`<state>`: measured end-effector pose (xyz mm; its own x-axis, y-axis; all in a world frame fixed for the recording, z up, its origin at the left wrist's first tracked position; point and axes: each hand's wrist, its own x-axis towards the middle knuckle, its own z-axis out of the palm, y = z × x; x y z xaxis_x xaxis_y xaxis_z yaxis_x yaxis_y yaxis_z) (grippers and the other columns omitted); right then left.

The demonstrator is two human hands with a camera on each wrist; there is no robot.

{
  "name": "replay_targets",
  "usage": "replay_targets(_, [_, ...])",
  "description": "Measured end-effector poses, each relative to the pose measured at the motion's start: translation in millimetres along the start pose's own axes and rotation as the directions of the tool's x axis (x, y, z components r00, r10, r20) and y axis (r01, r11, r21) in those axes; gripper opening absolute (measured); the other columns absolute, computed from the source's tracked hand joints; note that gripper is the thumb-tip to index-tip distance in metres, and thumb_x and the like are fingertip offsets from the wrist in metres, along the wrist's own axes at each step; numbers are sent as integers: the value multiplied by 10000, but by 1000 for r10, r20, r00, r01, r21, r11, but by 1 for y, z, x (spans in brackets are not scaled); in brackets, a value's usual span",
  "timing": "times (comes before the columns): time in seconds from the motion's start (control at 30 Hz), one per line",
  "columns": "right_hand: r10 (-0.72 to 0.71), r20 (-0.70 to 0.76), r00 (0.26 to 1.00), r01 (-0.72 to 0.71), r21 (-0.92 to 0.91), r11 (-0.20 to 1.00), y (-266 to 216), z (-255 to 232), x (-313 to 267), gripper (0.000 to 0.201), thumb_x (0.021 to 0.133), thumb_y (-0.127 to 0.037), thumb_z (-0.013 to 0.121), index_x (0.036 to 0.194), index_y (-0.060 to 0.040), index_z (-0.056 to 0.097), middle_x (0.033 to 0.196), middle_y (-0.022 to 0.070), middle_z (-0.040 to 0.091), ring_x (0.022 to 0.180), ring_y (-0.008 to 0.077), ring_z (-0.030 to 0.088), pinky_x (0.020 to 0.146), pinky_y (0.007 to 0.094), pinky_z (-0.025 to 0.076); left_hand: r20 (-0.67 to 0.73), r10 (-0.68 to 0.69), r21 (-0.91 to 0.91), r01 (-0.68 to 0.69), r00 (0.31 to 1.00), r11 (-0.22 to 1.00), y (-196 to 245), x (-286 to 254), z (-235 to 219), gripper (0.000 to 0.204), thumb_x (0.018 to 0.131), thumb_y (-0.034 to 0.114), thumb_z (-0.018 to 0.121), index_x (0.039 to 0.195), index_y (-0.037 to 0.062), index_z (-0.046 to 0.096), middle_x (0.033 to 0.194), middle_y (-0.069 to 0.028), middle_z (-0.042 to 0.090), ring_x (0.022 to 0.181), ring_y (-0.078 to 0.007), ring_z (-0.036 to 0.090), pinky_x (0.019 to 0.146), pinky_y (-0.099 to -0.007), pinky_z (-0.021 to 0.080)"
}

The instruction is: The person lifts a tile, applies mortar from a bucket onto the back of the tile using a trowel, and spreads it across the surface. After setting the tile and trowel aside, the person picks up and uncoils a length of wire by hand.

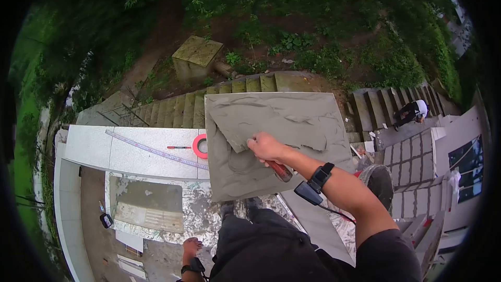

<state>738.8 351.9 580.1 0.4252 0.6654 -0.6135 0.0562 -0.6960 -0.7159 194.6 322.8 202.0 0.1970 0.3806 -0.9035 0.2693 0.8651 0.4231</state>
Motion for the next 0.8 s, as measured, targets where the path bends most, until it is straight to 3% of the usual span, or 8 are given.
replay_targets(0.13, [-49, 70, 996, 77, -498, 864, 2, -17, -47, 338, 1008, -271, 500, 963, 57, 572, 607, 90, 544, 471, 192, 570, 423, 361, 490, -11, 34, -172, -35, 999, 984, -23, 5, -9, 49, 928, 80, 584, 893, 47, 575, 707, -110, 625, 547, -202, 603, 441, -299, 455])
replay_targets(0.3, [139, 261, 955, -1, -468, 884, 16, -22, -114, 312, 995, -250, 522, 931, 49, 584, 593, 179, 595, 500, 309, 632, 488, 441, 517, -76, -38, -57, 33, 996, 998, -32, -11, 1, 85, 917, 54, 547, 836, 37, 569, 697, -100, 606, 526, -175, 577, 408, -283, 405])
replay_targets(0.37, [-289, 325, 901, 427, -783, 453, 28, -26, -127, 292, 978, -258, 553, 943, 30, 590, 640, 248, 615, 559, 417, 632, 560, 506, 527, -73, -40, -60, 36, 997, 998, -33, -8, 2, 77, 912, 54, 546, 845, 29, 574, 700, -104, 610, 532, -176, 583, 414, -286, 418])
replay_targets(0.47, [-360, 19, 933, 183, -885, 428, 53, -29, -125, 302, 975, -277, 565, 956, 23, 589, 678, 280, 619, 589, 468, 606, 595, 536, 523, -59, -30, -88, 25, 998, 996, -36, -3, 0, 72, 910, 62, 548, 870, 17, 589, 713, -112, 623, 548, -182, 601, 434, -296, 452])
replay_targets(0.6, [197, 147, 969, -123, -405, 906, 35, -12, -151, 282, 967, -251, 558, 973, 29, 593, 665, 267, 624, 600, 461, 625, 595, 535, 525, -67, 55, 57, -51, 996, 997, -17, 2, 6, 116, 924, 97, 560, 977, 3, 604, 762, -121, 654, 589, -199, 642, 480, -309, 509])
replay_targets(0.67, [200, 196, 960, -101, -426, 899, 51, -7, -156, 273, 968, -252, 552, 961, 18, 591, 671, 238, 638, 603, 428, 648, 572, 513, 531, -32, 32, 105, -28, 999, 994, -12, 8, 5, 177, 938, 127, 572, 1061, 1, 591, 800, -119, 670, 623, -207, 665, 505, -317, 529])
replay_targets(0.73, [-335, 228, 914, 378, -781, 498, 83, -4, -151, 285, 974, -277, 551, 937, 3, 589, 679, 203, 652, 605, 378, 671, 545, 490, 530, 8, -18, 76, 18, 1000, 997, -5, 14, 6, 202, 949, 152, 571, 1090, 8, 583, 819, -116, 679, 645, -213, 676, 526, -330, 538])
replay_targets(0.8, [-312, 145, 939, 265, -883, 388, 71, -10, -152, 270, 974, -278, 549, 925, -14, 576, 696, 205, 663, 646, 371, 691, 565, 493, 541, 8, -18, 114, 17, 1000, 993, 6, 7, 14, 203, 951, 159, 569, 1088, 11, 586, 820, -121, 679, 649, -220, 679, 534, -338, 539])
